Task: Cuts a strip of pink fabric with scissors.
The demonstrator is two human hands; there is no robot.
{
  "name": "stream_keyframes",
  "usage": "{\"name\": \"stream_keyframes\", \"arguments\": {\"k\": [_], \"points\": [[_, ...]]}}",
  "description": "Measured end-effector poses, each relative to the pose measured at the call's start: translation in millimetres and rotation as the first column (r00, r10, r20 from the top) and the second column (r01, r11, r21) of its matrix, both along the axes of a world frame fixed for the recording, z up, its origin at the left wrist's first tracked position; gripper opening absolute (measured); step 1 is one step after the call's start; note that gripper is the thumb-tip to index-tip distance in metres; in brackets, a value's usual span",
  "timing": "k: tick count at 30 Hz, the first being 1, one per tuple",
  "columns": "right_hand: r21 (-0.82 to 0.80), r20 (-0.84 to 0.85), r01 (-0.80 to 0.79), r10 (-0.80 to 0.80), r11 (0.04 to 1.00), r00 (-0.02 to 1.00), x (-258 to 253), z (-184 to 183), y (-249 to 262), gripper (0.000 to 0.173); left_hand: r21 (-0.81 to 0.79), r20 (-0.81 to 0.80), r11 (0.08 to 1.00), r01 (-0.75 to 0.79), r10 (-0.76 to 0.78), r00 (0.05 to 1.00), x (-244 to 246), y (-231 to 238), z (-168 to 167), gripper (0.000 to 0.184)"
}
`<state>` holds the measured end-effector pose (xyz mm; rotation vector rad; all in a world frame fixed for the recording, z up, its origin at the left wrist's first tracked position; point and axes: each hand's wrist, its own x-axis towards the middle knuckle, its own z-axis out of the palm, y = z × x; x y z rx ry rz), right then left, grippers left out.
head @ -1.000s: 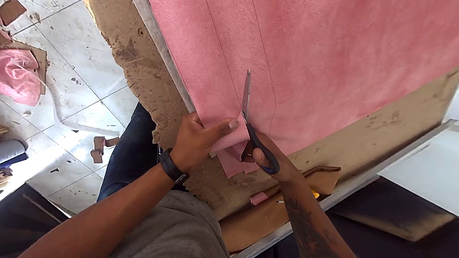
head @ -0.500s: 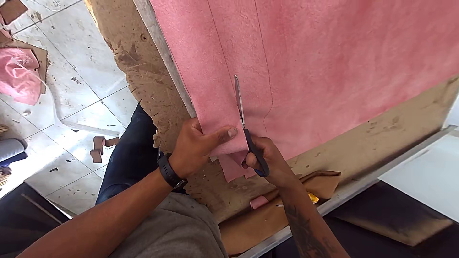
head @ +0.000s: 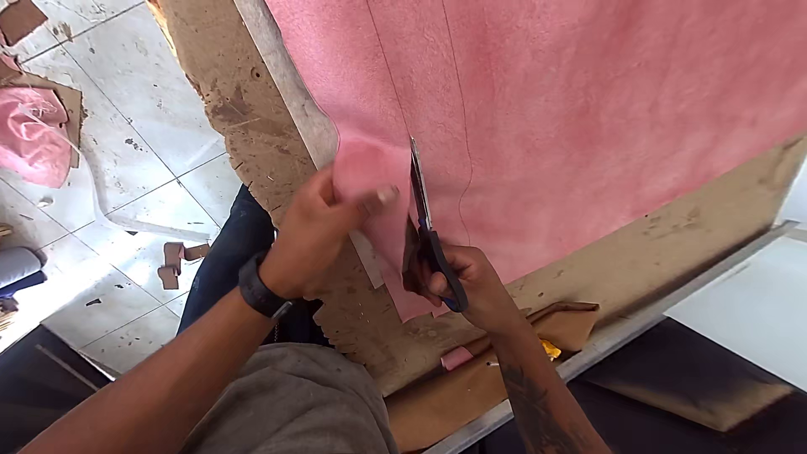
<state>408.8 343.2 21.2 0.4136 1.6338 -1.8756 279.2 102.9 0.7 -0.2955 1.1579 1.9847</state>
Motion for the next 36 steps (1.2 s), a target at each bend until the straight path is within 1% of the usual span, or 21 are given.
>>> {"name": "stream_keyframes", "arguments": {"k": [1, 3, 4, 6, 9, 11, 13, 16, 19, 22, 26, 29, 36], "points": [[-0.011, 0.001, 0.001, -0.001, 1.000, 1.000, 0, 0, 1, 0.045, 0.016, 0.001, 0.998, -0.060, 0.060, 0.998, -12, 1, -3, 0.040], [-0.029, 0.008, 0.003, -0.002, 1.000, 1.000, 0, 0, 2, 0.044, -0.009, 0.025, 0.991, -0.134, 0.134, 0.991, -34, 4, -5, 0.041], [-0.037, 0.011, 0.003, -0.003, 0.999, 1.000, 0, 0, 3, 0.043, -0.039, 0.058, 0.989, -0.145, 0.147, 0.987, -42, 6, -5, 0.039], [-0.051, 0.010, -0.003, 0.003, 0.999, 1.000, 0, -1, 4, 0.043, -0.074, 0.107, 0.991, -0.116, 0.124, 0.987, -48, 10, -4, 0.038], [-0.069, 0.008, -0.013, 0.013, 0.998, 1.000, -1, -4, 3, 0.043, -0.082, 0.143, 0.995, -0.048, 0.059, 0.988, -38, 12, -4, 0.036], [-0.053, -0.008, -0.033, 0.032, 0.998, 0.999, -7, -6, 2, 0.046, -0.082, 0.147, 0.995, -0.063, 0.075, 0.986, -28, 11, -3, 0.034], [-0.017, -0.030, -0.051, 0.051, 0.999, 0.998, -17, -7, -1, 0.049, -0.080, 0.121, 0.993, -0.088, 0.098, 0.988, -19, 11, -1, 0.030], [0.027, -0.044, -0.086, 0.087, 0.996, 0.995, -35, -7, -4, 0.056, -0.112, 0.084, 0.993, -0.038, 0.047, 0.995, -13, 9, 6, 0.027], [-0.002, -0.043, -0.075, 0.075, 0.997, 0.996, -52, -7, -7, 0.058, -0.091, 0.095, 0.995, -0.041, 0.049, 0.994, -14, 8, 8, 0.026], [-0.045, -0.028, -0.073, 0.072, 0.996, 0.997, -58, -4, -8, 0.060, -0.053, 0.105, 0.997, -0.060, 0.065, 0.992, -15, 8, 9, 0.026], [-0.028, -0.044, -0.084, 0.083, 0.996, 0.996, -60, -5, -9, 0.063, -0.032, 0.126, 0.998, -0.061, 0.064, 0.990, -15, 7, 7, 0.025], [-0.017, -0.046, -0.072, 0.071, 0.997, 0.996, -59, -7, -8, 0.062, -0.023, 0.131, 0.998, -0.060, 0.062, 0.989, -15, 6, 6, 0.026], [-0.009, -0.056, -0.026, 0.026, 1.000, 0.998, -60, -10, -13, 0.050, -0.012, 0.150, 0.998, -0.066, 0.067, 0.986, -14, 3, 1, 0.026]]}}
